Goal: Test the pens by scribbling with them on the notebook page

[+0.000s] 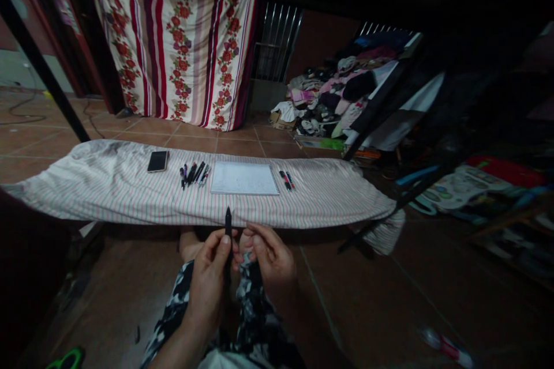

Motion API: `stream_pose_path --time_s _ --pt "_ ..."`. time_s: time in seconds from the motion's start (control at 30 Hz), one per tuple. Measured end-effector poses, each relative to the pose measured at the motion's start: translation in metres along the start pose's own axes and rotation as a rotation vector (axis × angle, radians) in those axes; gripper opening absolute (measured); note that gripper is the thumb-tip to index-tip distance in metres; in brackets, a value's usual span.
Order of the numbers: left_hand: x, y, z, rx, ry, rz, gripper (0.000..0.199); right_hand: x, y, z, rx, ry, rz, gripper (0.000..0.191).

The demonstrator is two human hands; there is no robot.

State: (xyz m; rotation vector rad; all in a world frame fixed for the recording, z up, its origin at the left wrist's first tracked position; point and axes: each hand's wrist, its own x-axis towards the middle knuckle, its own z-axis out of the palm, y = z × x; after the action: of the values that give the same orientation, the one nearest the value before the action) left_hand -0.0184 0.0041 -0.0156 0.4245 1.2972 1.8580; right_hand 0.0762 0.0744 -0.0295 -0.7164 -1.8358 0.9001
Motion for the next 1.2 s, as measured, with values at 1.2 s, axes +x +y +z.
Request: stream_pose_path --time_s 1.2 --pt "0.008 -0.018 -0.006 0.884 -0.079 0.500 0.028 0.021 0.006 -0.011 0.595 -0.037 0.548 0.034"
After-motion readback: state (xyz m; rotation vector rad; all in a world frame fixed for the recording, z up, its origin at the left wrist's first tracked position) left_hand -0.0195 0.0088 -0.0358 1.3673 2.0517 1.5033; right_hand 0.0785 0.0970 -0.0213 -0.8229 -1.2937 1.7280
